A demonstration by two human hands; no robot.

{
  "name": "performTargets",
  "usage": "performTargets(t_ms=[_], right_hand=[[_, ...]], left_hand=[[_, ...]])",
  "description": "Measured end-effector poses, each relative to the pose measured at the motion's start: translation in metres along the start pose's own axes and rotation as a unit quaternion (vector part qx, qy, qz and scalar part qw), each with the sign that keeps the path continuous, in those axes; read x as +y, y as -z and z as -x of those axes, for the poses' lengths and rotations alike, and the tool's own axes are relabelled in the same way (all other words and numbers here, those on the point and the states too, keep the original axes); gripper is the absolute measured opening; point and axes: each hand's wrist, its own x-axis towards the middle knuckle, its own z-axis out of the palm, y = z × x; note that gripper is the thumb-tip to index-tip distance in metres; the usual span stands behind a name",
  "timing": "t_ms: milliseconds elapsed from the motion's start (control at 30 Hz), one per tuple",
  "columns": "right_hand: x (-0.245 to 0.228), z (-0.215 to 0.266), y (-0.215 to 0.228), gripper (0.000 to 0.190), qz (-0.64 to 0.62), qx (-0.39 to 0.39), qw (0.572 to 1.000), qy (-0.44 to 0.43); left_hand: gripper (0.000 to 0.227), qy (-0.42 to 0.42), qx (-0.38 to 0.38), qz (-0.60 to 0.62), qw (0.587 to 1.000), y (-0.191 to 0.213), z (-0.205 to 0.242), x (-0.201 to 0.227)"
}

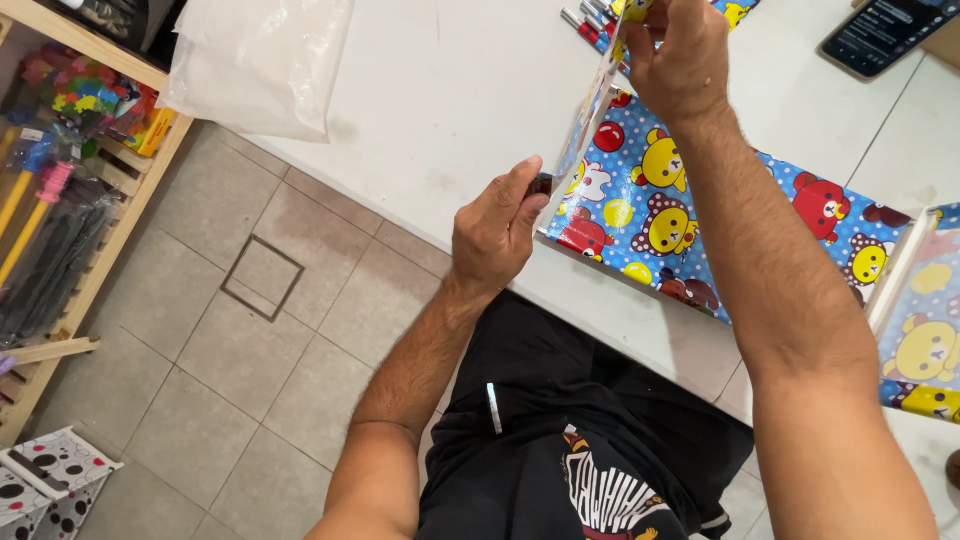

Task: The person assembles a small fabric storage box by inserting metal rods into the edges of a patterned fabric panel, then attaching white plastic side pieces to form a box shape. The person repeatedly adjusts the frame and checks the fit of the components.

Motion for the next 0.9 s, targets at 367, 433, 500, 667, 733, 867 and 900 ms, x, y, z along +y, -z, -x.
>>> performTargets(t_ms=[367,433,500,667,733,867,900], right_hand=[[0.004,0.000,0.002,0.044,0.000,-0.004,1.000,0.012],[0.006,0.002,0.001,0.045,-0.003,-0.008,1.000,0.008],[0.009,0.003,-0.002,0.043,0.017,0.010,1.000,0.020],[0.008,-0.003,0.011,0.037,0.009,0.004,0.998,0.065],[0.013,-0.002,0.013,0.032,0.027,0.002,0.997,0.067],[0.019,-0.002,0.012,0.031,0.075,0.011,0.994,0.079],[0.018,-0.006,0.012,0.017,0.057,0.011,0.996,0.067]], left_hand=[[0.043,-0.014,-0.017,0.017,1.000,0.001,-0.003,-0.001],[0.042,-0.009,-0.022,0.021,1.000,0.002,-0.002,-0.001],[0.037,-0.074,-0.016,-0.001,0.997,0.003,-0.001,0.000],[0.024,-0.104,-0.005,-0.025,0.994,0.012,-0.005,0.020],[0.025,-0.105,-0.009,-0.007,0.994,0.011,0.001,0.020],[0.033,-0.103,0.016,-0.019,0.994,0.004,0.007,0.021],[0.036,-0.104,0.029,-0.027,0.994,0.003,0.004,0.022]])
